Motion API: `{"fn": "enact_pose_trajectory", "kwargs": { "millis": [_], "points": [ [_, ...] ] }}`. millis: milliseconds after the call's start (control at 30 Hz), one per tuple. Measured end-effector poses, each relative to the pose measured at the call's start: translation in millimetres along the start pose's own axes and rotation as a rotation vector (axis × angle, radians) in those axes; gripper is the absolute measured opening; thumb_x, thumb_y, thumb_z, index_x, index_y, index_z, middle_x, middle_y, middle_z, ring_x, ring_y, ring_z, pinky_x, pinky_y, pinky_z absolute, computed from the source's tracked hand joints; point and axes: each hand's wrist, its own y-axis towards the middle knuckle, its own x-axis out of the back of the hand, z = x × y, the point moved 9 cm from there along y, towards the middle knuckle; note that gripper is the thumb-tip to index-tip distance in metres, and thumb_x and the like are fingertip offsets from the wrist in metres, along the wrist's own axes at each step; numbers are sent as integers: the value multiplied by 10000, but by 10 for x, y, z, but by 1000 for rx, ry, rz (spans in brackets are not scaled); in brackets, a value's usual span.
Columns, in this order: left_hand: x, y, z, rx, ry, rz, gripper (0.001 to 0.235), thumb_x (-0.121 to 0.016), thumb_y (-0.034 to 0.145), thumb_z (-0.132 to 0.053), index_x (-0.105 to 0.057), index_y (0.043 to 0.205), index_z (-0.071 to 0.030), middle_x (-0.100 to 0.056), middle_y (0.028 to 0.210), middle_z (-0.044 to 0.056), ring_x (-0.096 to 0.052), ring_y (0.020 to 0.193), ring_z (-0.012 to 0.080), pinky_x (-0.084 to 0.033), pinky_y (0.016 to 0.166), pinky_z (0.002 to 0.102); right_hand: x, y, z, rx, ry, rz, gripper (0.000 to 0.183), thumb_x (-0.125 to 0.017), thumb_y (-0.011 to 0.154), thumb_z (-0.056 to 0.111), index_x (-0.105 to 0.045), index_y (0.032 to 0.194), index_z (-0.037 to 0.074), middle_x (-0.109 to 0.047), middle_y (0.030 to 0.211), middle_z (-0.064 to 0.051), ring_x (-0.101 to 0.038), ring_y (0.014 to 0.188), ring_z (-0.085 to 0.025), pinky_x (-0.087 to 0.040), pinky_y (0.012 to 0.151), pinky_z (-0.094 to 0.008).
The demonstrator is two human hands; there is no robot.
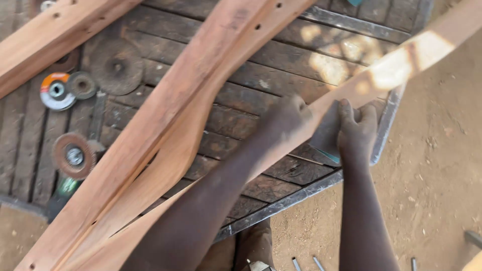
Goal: Sand a wooden plank manually using sandpaper
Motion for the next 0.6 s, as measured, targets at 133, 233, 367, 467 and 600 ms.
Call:
{"fn": "enact_pose_trajectory", "kwargs": {
  "millis": [133, 233, 367, 467, 600],
  "points": [
    [130, -976, 13, -231, 791, -268, 606, -681, 798, -491, -555, 1229, -84, -643, 1077, 158, -650, 971, 353, -540, 664, 496, 5, -19, 171, -47, -99, 35, 450, -719, 1123, 445, -475, 926, 122, -466, 825, -41, -476, 796, -217, -410, 735, -368],
    [122, -1093, 137, -193, 916, -418, 425, -672, 831, -309, -638, 1230, -164, -674, 1088, 81, -652, 891, 266, -520, 639, 406, 38, -146, 208, -83, -173, 77, 501, -662, 1137, 503, -401, 863, 174, -429, 833, 22, -423, 786, -168, -384, 737, -361],
    [286, -1516, 342, -156, 894, -99, 636, -742, 851, -205, -517, 1433, -78, -635, 1268, 140, -666, 1000, 289, -560, 880, 412, 5, -439, 9, -65, -263, 110, 541, -688, 1128, 527, -485, 873, 96, -523, 851, -69, -457, 750, -235, -370, 663, -446],
    [446, -2042, 847, -296, 872, -267, 753, -919, 621, -314, -598, 1272, -113, -661, 1126, 87, -639, 889, 257, -529, 754, 387, -115, -1160, -144, -142, -319, 156, 520, -693, 1024, 541, -558, 941, 46, -574, 860, -142, -495, 758, -301, -385, 675, -479],
    [674, -2677, 1575, -250, 941, -106, 716, -902, 652, -321, -543, 1231, -99, -637, 1060, 93, -634, 881, 263, -524, 739, 398, -371, -2287, -247, -285, -218, 126, 478, -687, 973, 512, -485, 891, 87, -518, 768, -100, -508, 710, -276, -404, 671, -458]
  ]
}}
